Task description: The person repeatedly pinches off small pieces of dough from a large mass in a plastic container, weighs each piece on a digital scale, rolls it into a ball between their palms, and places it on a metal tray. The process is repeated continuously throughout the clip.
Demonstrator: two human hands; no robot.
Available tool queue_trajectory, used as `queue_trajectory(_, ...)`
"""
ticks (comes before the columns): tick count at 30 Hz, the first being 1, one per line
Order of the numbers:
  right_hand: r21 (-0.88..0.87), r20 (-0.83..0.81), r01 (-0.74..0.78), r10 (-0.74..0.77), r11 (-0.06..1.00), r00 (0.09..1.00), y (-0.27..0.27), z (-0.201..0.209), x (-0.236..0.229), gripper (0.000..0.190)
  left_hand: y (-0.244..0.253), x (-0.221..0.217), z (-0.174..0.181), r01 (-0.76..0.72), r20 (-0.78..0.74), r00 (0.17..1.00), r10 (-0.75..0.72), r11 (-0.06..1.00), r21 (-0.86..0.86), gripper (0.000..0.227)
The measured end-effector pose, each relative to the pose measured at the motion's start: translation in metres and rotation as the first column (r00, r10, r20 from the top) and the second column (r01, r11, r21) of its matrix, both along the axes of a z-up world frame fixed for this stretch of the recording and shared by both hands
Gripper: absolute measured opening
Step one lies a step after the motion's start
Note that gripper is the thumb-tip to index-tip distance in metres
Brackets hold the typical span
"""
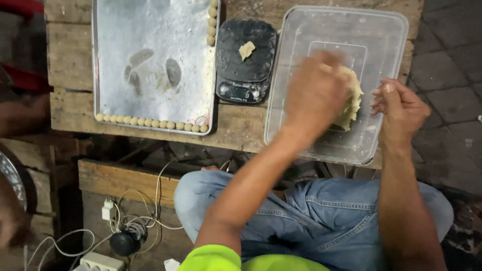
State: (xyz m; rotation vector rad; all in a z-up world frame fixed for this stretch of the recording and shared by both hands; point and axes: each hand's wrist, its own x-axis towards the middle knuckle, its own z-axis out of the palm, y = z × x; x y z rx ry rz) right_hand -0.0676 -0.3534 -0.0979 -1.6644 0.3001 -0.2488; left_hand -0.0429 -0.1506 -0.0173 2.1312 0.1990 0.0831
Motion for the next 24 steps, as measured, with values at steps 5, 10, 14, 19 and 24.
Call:
queue_trajectory(5, -0.157, -0.040, -0.072, 0.067, 0.985, 0.997, -0.003, -0.010, -0.001, 0.013, -0.039, -0.028, -0.020, 0.107, 0.306, 0.907, -0.290, 0.860, 0.499, 0.007)
queue_trajectory(10, -0.233, 0.032, -0.186, 0.199, 0.954, 0.979, -0.005, -0.013, -0.003, 0.011, -0.036, -0.024, -0.032, 0.188, 0.194, 0.928, -0.317, 0.851, 0.491, 0.013)
queue_trajectory(14, -0.325, 0.002, -0.239, 0.253, 0.915, 0.967, 0.002, 0.002, -0.006, 0.012, -0.034, -0.022, -0.034, 0.207, 0.171, 0.930, -0.327, 0.846, 0.491, 0.014)
queue_trajectory(19, -0.312, 0.001, -0.236, 0.249, 0.920, 0.969, 0.001, -0.002, -0.005, 0.014, -0.034, -0.021, -0.037, 0.191, 0.185, 0.931, -0.315, 0.851, 0.490, 0.011)
queue_trajectory(24, -0.322, 0.028, -0.253, 0.276, 0.912, 0.961, -0.004, -0.009, -0.005, 0.016, -0.033, -0.020, -0.039, 0.186, 0.189, 0.931, -0.312, 0.851, 0.492, 0.009)
